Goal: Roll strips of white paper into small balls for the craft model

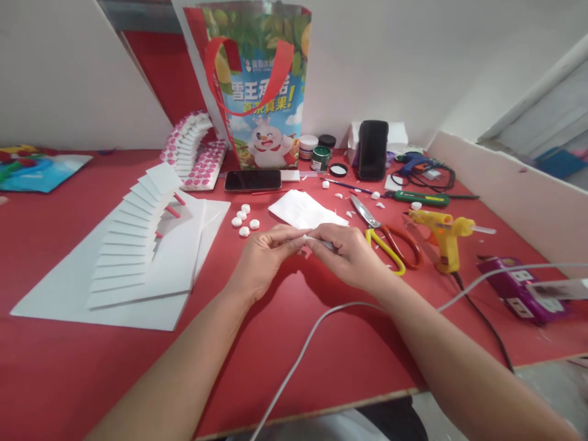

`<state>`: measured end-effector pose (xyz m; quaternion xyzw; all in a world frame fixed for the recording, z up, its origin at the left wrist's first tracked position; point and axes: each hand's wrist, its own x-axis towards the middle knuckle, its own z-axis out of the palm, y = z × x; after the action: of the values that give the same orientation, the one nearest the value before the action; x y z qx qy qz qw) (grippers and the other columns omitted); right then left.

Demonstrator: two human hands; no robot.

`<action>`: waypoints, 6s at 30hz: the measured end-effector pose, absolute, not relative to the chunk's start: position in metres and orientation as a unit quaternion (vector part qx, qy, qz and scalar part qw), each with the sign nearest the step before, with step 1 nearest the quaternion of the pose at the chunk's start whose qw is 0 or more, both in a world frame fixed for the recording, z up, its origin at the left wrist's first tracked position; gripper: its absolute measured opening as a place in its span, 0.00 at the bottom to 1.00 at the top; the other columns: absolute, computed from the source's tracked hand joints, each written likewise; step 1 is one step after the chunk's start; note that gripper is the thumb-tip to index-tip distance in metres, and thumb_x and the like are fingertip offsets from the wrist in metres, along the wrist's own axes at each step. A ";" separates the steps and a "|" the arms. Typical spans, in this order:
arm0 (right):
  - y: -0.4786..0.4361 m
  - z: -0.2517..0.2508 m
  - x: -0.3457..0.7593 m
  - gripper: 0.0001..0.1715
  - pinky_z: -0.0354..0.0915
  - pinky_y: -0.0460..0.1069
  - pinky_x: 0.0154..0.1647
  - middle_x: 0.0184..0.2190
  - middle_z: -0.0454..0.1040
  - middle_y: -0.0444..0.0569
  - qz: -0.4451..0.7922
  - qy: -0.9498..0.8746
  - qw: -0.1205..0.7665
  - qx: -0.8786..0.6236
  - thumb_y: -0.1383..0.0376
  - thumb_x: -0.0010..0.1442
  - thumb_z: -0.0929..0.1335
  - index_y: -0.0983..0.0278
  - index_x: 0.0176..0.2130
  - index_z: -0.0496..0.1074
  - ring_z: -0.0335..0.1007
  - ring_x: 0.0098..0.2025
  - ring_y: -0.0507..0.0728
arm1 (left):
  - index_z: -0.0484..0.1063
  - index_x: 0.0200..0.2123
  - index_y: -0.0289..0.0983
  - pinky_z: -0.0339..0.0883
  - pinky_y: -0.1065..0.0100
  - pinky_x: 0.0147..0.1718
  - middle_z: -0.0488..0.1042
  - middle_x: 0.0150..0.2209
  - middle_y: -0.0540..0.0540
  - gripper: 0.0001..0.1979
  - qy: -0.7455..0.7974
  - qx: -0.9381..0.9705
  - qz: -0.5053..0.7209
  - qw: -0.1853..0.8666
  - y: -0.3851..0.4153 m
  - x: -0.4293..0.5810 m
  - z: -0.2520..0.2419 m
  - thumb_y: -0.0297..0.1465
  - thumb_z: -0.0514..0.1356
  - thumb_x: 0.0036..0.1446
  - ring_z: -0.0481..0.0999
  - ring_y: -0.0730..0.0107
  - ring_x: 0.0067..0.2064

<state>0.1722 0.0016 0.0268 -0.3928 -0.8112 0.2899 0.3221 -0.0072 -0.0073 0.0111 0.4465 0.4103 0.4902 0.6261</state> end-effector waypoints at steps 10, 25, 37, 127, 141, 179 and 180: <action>0.002 0.035 0.166 0.16 0.58 0.47 0.29 0.23 0.68 0.44 0.406 -0.731 0.320 -0.444 0.61 0.66 0.64 0.64 0.28 0.70 0.62 0.26 0.51 | 0.82 0.39 0.41 0.68 0.67 0.46 0.77 0.40 0.45 0.10 0.462 0.667 0.514 0.277 -0.014 -0.005 0.007 0.32 0.59 0.66 0.75 0.64 0.44; -0.006 0.029 0.159 0.11 0.53 0.46 0.25 0.20 0.66 0.41 0.341 -0.725 0.353 -0.484 0.65 0.61 0.68 0.64 0.27 0.71 0.54 0.23 0.48 | 0.79 0.34 0.36 0.69 0.66 0.42 0.79 0.32 0.48 0.09 0.488 0.479 0.531 0.500 -0.014 0.003 0.005 0.36 0.68 0.55 0.75 0.67 0.36; 0.014 0.033 0.175 0.19 0.72 0.48 0.26 0.27 0.79 0.52 0.735 -0.399 0.293 -0.463 0.52 0.59 0.74 0.66 0.33 0.76 0.75 0.26 0.54 | 0.79 0.35 0.37 0.70 0.64 0.43 0.79 0.33 0.46 0.08 0.451 0.521 0.469 0.553 -0.003 -0.016 0.007 0.36 0.67 0.57 0.77 0.65 0.37; -0.001 0.029 0.164 0.10 0.57 0.46 0.27 0.26 0.75 0.47 0.409 -0.671 0.369 -0.496 0.61 0.61 0.69 0.65 0.31 0.73 0.64 0.26 0.51 | 0.81 0.46 0.40 0.71 0.68 0.41 0.78 0.38 0.45 0.11 0.401 0.704 0.490 0.321 -0.012 -0.006 0.003 0.31 0.58 0.67 0.77 0.68 0.39; 0.012 0.038 0.175 0.21 0.73 0.54 0.35 0.30 0.78 0.53 0.815 -0.345 0.277 -0.374 0.54 0.71 0.60 0.66 0.39 0.73 0.76 0.30 0.58 | 0.80 0.40 0.40 0.70 0.68 0.41 0.78 0.38 0.46 0.09 0.408 0.716 0.501 0.265 -0.012 -0.012 0.013 0.28 0.58 0.66 0.77 0.67 0.39; -0.002 0.031 0.158 0.15 0.51 0.46 0.27 0.21 0.63 0.40 0.396 -0.678 0.343 -0.516 0.60 0.64 0.68 0.65 0.28 0.68 0.56 0.25 0.49 | 0.83 0.39 0.39 0.66 0.71 0.35 0.75 0.28 0.51 0.07 0.479 0.531 0.546 0.436 -0.013 -0.002 0.003 0.31 0.65 0.60 0.70 0.74 0.30; -0.003 0.031 0.156 0.15 0.51 0.46 0.27 0.21 0.62 0.39 0.394 -0.677 0.348 -0.516 0.60 0.64 0.68 0.64 0.28 0.67 0.56 0.25 0.49 | 0.83 0.39 0.39 0.67 0.71 0.34 0.76 0.28 0.51 0.07 0.484 0.526 0.551 0.431 -0.014 -0.002 0.003 0.31 0.66 0.59 0.70 0.74 0.30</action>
<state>0.1563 -0.0028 0.0308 -0.5156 -0.6770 0.3936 0.3479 -0.0015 -0.0135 0.0033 0.5260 0.4839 0.5505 0.4313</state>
